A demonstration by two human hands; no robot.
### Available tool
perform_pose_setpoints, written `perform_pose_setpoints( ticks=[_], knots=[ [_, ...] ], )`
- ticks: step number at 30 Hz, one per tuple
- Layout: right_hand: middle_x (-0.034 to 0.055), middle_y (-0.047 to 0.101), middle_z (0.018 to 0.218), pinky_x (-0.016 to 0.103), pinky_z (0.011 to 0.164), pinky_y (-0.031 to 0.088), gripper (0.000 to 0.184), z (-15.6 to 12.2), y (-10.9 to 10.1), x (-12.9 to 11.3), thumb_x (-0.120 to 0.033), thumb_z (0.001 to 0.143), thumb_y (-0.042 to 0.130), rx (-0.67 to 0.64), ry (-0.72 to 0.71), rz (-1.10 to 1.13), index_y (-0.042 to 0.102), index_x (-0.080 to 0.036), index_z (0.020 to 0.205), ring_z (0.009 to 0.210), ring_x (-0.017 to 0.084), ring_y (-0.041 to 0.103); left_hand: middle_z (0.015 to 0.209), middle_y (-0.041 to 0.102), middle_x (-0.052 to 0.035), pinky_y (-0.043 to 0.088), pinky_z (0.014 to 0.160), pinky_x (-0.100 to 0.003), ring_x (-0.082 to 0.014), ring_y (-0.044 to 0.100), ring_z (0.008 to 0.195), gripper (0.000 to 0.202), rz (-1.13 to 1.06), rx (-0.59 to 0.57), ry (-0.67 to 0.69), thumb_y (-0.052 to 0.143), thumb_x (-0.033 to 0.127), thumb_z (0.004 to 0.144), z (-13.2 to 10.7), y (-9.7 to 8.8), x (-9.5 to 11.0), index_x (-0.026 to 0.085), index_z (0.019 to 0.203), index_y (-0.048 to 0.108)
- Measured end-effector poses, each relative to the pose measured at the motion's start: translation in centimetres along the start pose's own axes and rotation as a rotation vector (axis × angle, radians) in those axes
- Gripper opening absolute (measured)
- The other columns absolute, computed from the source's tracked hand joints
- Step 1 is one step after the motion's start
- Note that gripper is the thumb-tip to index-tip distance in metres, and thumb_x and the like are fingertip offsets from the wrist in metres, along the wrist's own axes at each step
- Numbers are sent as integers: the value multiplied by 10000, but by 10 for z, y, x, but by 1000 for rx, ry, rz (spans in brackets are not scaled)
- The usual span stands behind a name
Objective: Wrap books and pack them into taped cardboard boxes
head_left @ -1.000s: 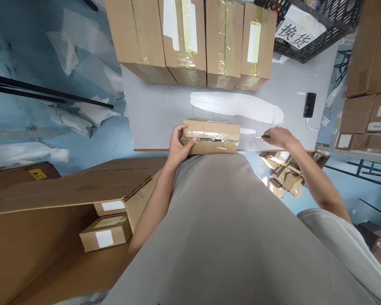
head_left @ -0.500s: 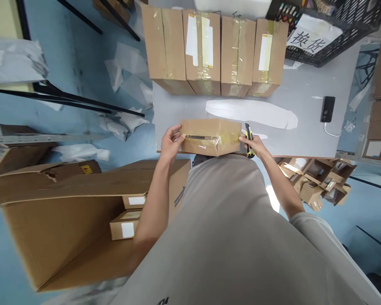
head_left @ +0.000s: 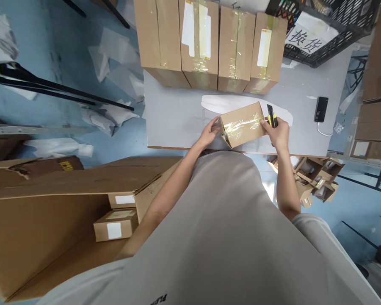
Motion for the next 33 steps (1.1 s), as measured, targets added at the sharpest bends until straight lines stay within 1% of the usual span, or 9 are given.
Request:
perform_pose_setpoints(
  ticks=[2, 4, 7, 10, 13, 16, 23, 29, 33],
  knots=[
    [57, 740, 891, 370, 823, 558, 449, -14, 0, -8, -649, 1017, 679, 36, -49, -84, 715, -208, 1092, 858, 252, 683, 1627, 668, -186, 524, 1269, -573, -346, 674, 1483, 738, 3, 23, 48, 751, 606, 954, -2, -12, 26, 250, 1595, 660],
    [82, 764, 974, 380, 836, 552, 415, -34, 4, -18, -617, 1092, 559, 15, -73, -83, 663, -228, 1195, 900, 276, 707, 1630, 675, -165, 497, 1303, -546, -342, 637, 1532, 701, -3, 24, 109, 724, 670, 990, -6, -23, 60, 250, 1551, 695],
    [112, 803, 1058, 377, 819, 549, 373, -68, 19, -43, -501, 1135, 453, -133, -106, -44, 598, -229, 1346, 891, 293, 750, 1528, 749, -147, 555, 1252, -517, -340, 696, 1455, 727, 31, -6, 136, 798, 725, 934, -10, -27, 105, 248, 1481, 747],
    [126, 834, 1054, 362, 825, 531, 349, -99, 38, -76, -425, 1138, 455, -311, -195, -125, 641, -224, 1356, 896, 313, 782, 1407, 809, -133, 599, 1201, -494, -334, 767, 1320, 726, 84, -27, 112, 886, 750, 832, -9, -23, 129, 228, 1333, 824],
    [129, 850, 1020, 343, 810, 496, 320, -115, 52, -97, -349, 1141, 468, -412, -231, -280, 713, -222, 1304, 885, 326, 792, 1318, 839, -123, 619, 1174, -480, -327, 796, 1243, 690, 89, -23, 79, 923, 748, 783, -6, -23, 133, 216, 1219, 866],
    [132, 863, 1045, 336, 802, 480, 340, -118, 63, -106, -297, 1144, 468, -458, -210, -376, 723, -215, 1352, 872, 327, 793, 1276, 848, -126, 632, 1157, -489, -333, 806, 1207, 687, 59, -18, 72, 943, 729, 766, -4, -25, 130, 205, 1205, 882],
    [167, 859, 1130, 353, 846, 490, 418, -115, 76, -116, -277, 1156, 431, -476, -173, -440, 657, -177, 1492, 947, 350, 791, 1242, 848, -122, 644, 1153, -540, -359, 794, 1221, 633, 13, -25, 79, 981, 657, 772, -5, -28, 130, 200, 1203, 904],
    [175, 847, 1100, 355, 870, 489, 398, -113, 83, -123, -249, 1161, 419, -481, -158, -499, 648, -157, 1472, 954, 342, 778, 1261, 847, -123, 663, 1122, -526, -362, 781, 1243, 596, 18, -25, 76, 970, 626, 799, -6, -28, 131, 197, 1207, 910],
    [170, 836, 1046, 365, 869, 507, 362, -119, 82, -124, -255, 1169, 437, -486, -134, -543, 671, -156, 1427, 932, 334, 764, 1256, 848, -115, 660, 1135, -532, -358, 783, 1241, 580, 17, -11, 76, 959, 637, 804, -7, -27, 129, 197, 1179, 913]
  ],
)
Point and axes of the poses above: each hand's wrist, its own z-axis towards the middle knuckle, its own y-axis out of the palm, x = y × z, the point moved 7 cm from there along z, towards the middle knuckle
